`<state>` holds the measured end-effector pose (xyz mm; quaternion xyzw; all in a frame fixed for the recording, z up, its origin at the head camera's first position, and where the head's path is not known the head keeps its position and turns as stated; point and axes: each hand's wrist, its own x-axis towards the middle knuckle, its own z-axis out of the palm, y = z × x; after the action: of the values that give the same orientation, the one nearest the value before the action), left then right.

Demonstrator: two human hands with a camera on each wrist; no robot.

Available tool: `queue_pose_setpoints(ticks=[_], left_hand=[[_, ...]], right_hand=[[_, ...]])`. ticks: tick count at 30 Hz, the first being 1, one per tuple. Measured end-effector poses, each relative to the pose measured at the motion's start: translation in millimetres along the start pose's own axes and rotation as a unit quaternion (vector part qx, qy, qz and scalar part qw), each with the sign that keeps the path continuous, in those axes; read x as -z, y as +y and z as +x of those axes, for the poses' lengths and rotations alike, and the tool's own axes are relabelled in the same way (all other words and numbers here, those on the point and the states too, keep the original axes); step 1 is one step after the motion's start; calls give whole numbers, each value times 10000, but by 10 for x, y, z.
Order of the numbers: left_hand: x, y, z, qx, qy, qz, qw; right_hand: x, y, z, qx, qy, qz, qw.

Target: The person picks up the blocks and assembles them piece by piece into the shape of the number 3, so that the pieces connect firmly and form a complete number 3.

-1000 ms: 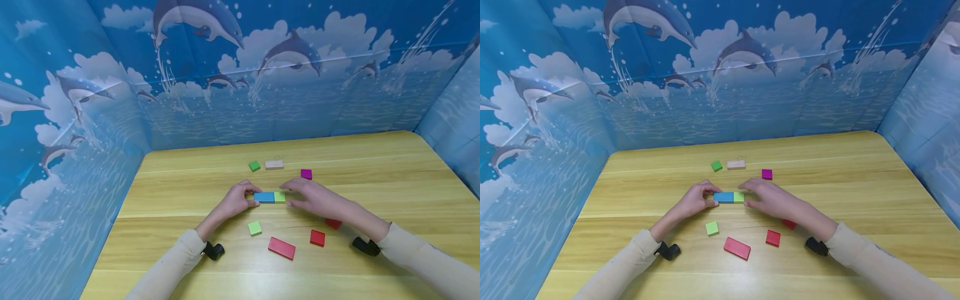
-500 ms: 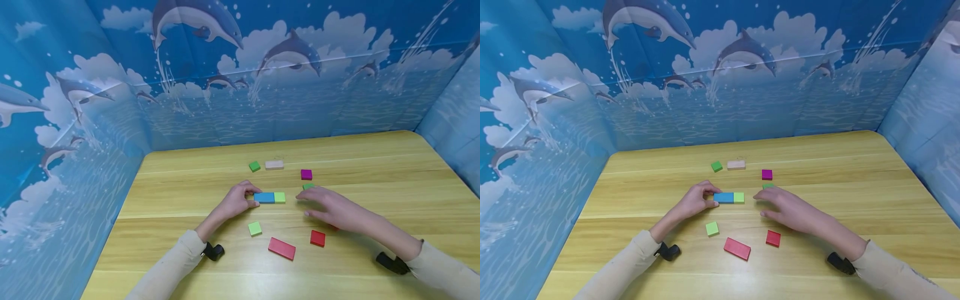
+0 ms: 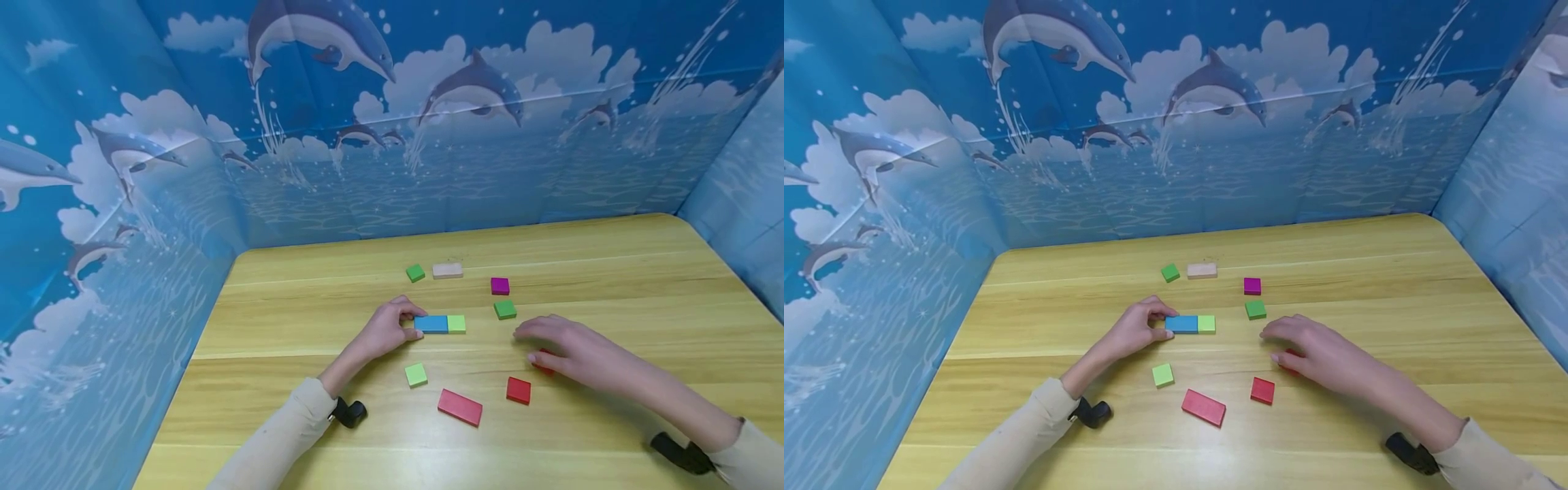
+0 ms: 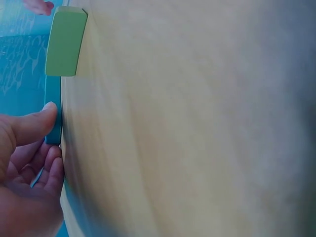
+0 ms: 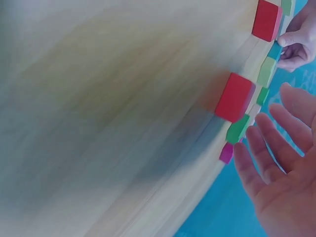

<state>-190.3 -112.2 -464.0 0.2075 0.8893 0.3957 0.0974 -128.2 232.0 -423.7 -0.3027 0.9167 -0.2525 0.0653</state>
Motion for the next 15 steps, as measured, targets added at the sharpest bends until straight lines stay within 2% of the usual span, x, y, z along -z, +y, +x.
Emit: queue_pose_setpoints(ticks=[6,15], left_hand=[[14,-3,-7,8,17,19,10000],[6,2,-10,-19,-31,28,10000]], right_hand=[[42,84,-81,278,-65,-135,9995],[56,170,-201,271,-348,-168,9989]])
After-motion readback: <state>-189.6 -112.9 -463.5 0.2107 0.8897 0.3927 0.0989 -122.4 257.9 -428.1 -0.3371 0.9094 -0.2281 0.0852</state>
